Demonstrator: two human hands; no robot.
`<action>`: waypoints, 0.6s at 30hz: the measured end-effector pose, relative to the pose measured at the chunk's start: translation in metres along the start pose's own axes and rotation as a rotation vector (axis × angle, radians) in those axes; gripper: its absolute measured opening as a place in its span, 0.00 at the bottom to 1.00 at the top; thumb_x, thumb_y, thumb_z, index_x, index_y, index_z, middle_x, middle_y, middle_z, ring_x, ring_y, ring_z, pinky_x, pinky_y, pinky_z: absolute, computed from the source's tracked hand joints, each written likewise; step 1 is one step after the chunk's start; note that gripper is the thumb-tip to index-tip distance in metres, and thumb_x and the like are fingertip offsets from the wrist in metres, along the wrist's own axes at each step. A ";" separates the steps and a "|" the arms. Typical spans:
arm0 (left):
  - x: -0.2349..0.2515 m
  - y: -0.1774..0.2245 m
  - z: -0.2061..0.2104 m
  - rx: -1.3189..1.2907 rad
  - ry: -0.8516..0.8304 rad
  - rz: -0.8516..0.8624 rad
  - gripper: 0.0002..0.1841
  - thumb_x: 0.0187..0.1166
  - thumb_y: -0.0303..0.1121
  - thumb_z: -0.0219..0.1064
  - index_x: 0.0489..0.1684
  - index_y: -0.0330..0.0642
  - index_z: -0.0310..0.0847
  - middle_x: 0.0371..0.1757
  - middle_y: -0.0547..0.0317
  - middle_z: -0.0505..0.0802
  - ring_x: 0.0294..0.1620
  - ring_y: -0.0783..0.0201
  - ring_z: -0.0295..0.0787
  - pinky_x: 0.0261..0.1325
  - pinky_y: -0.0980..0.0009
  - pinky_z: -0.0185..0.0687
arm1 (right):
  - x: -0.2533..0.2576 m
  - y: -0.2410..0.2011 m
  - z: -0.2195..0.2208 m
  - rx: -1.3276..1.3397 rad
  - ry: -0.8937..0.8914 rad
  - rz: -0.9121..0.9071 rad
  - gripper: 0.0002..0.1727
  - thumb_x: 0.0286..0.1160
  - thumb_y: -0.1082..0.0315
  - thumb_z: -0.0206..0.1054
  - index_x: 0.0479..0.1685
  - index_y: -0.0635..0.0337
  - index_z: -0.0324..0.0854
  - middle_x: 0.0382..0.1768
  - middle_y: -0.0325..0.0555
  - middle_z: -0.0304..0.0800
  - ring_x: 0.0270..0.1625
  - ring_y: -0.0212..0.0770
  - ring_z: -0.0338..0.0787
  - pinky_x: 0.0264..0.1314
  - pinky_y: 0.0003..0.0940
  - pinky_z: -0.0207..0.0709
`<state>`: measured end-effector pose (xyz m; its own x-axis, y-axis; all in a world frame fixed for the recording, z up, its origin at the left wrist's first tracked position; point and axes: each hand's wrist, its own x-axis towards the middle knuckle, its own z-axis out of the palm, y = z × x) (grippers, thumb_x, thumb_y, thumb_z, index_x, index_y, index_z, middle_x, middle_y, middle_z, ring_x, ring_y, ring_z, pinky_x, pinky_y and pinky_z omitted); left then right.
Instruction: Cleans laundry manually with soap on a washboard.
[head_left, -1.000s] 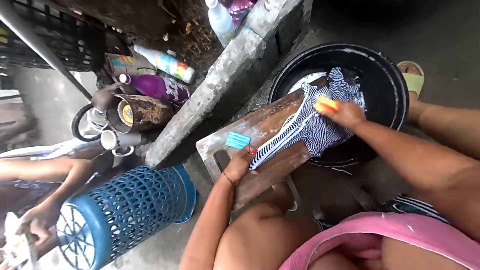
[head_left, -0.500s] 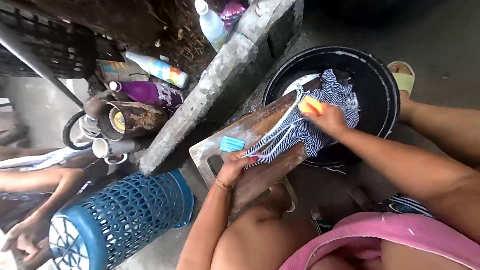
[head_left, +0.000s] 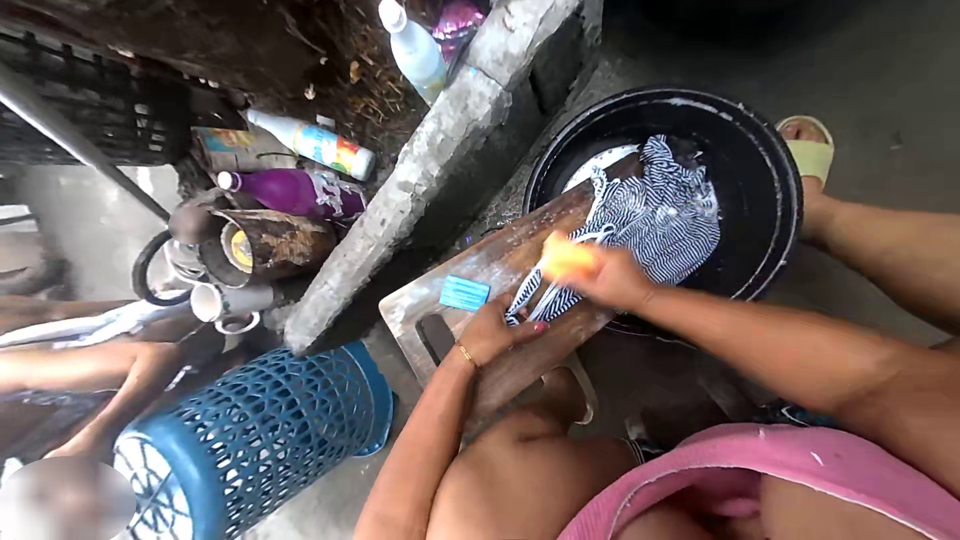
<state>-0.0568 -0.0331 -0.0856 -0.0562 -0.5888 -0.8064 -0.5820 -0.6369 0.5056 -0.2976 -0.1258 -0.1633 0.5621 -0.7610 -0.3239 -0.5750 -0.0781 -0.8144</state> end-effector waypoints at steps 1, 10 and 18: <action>0.001 0.005 -0.001 0.111 -0.049 -0.034 0.24 0.71 0.44 0.79 0.57 0.35 0.85 0.49 0.49 0.93 0.51 0.58 0.90 0.64 0.53 0.82 | -0.007 -0.009 0.019 -0.006 -0.096 -0.173 0.32 0.70 0.45 0.74 0.55 0.68 0.86 0.41 0.61 0.94 0.47 0.59 0.94 0.53 0.64 0.84; -0.006 -0.021 0.006 -0.431 0.040 0.391 0.06 0.73 0.26 0.69 0.39 0.35 0.92 0.55 0.61 0.92 0.58 0.75 0.85 0.67 0.72 0.81 | 0.050 0.105 -0.073 -0.330 0.068 0.409 0.37 0.73 0.40 0.72 0.59 0.72 0.81 0.49 0.76 0.88 0.56 0.78 0.87 0.55 0.78 0.74; -0.001 -0.016 0.015 -0.794 0.294 0.130 0.14 0.79 0.28 0.54 0.21 0.47 0.81 0.16 0.72 0.84 0.18 0.76 0.78 0.27 0.75 0.78 | 0.005 0.002 0.014 -0.104 -0.334 -0.139 0.35 0.76 0.40 0.68 0.67 0.63 0.82 0.46 0.64 0.93 0.54 0.65 0.92 0.60 0.68 0.79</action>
<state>-0.0596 -0.0151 -0.0974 0.1933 -0.7166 -0.6702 0.1609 -0.6506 0.7421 -0.2880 -0.1213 -0.1735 0.7918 -0.4882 -0.3670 -0.5276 -0.2439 -0.8137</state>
